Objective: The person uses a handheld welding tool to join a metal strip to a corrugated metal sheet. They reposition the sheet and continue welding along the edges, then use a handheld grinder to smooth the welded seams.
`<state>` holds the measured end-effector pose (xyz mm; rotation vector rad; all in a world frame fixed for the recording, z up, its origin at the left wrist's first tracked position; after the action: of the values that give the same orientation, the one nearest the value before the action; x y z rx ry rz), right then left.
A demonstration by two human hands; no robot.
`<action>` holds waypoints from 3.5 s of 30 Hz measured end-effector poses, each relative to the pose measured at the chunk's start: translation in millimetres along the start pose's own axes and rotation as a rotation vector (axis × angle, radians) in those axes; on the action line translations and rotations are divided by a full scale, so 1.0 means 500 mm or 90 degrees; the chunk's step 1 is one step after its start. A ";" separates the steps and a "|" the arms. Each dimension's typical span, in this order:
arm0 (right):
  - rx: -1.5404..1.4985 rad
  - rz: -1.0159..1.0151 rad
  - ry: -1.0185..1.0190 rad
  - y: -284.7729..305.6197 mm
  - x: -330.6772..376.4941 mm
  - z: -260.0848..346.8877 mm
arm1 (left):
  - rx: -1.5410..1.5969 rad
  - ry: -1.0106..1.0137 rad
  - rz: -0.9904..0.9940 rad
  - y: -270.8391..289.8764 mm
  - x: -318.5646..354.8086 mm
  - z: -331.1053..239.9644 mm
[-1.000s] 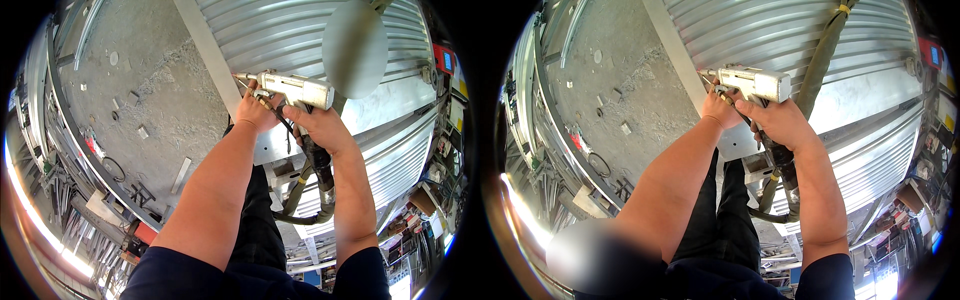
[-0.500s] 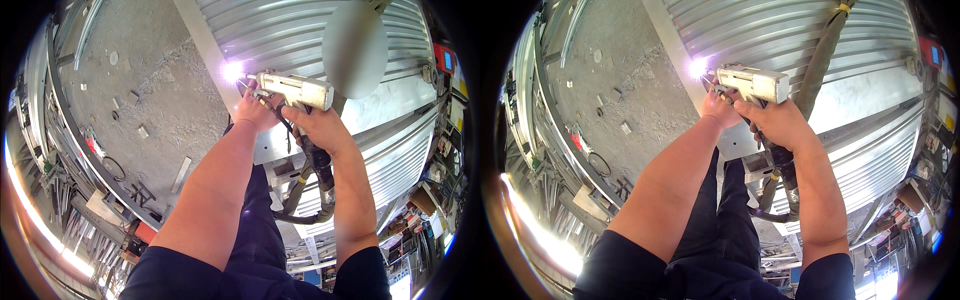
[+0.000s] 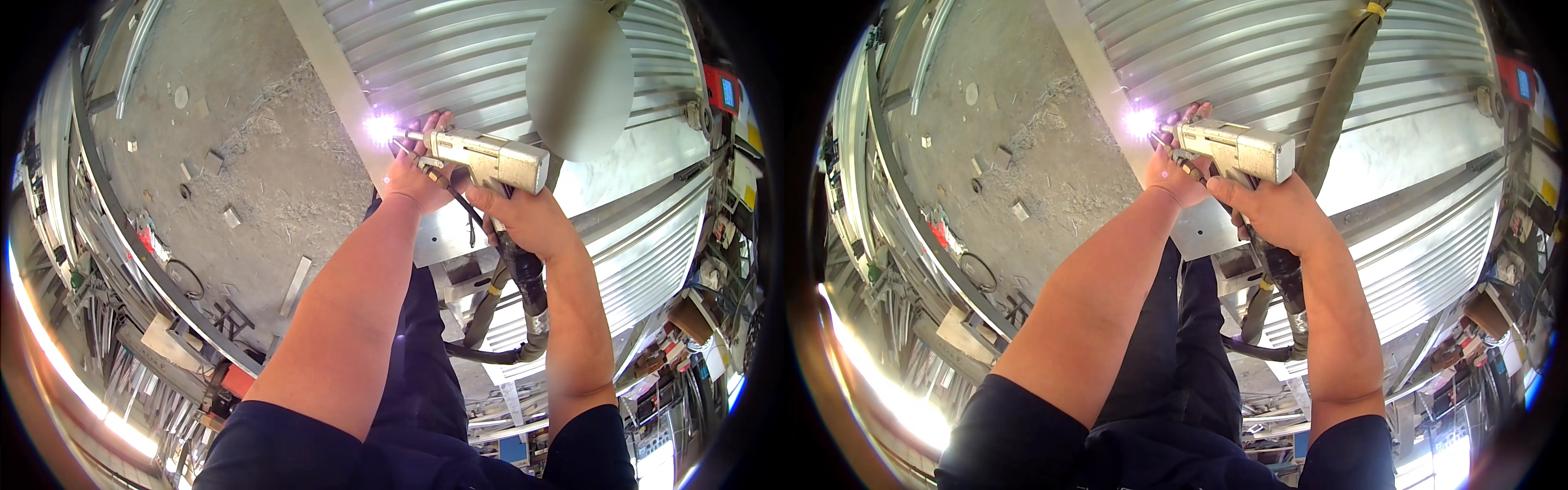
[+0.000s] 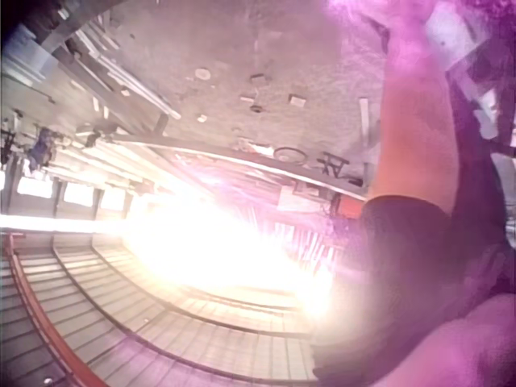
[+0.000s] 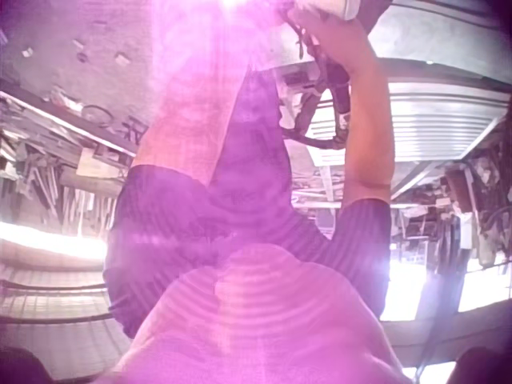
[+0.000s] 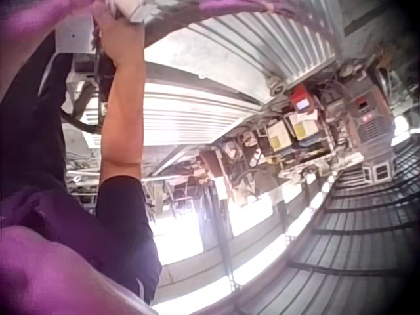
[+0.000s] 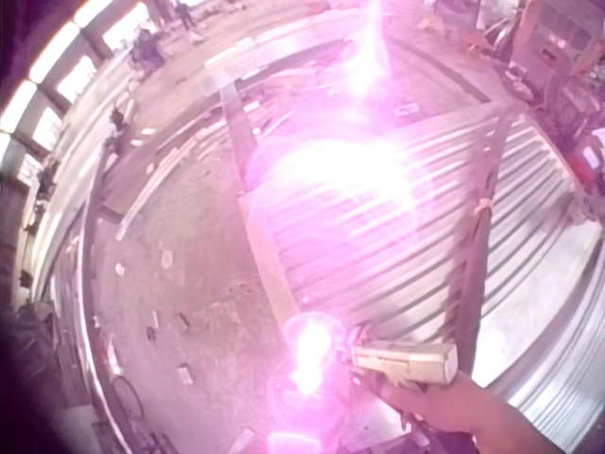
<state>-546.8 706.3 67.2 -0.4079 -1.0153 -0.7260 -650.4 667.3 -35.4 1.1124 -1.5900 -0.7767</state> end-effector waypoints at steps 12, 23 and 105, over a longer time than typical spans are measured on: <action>-0.157 -0.042 0.078 0.050 0.076 -0.037 | -0.012 -0.029 -0.015 -0.003 0.002 -0.008; -0.122 -0.017 -0.033 0.024 0.063 -0.068 | 0.129 -0.064 -0.051 -0.041 0.078 -0.088; -0.113 -0.007 -0.030 0.004 0.064 -0.175 | -0.009 -0.144 -0.038 -0.088 0.086 -0.103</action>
<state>-480.5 642.1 52.9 -0.5760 -1.0018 -0.8234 -591.9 613.2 -43.6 1.0960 -1.7417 -0.9812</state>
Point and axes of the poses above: each hand's wrist, its own x-axis away from the middle knuckle, its own y-axis out of the back of the hand, z = x × y, the point moved 9 cm from there along -x, towards the middle knuckle
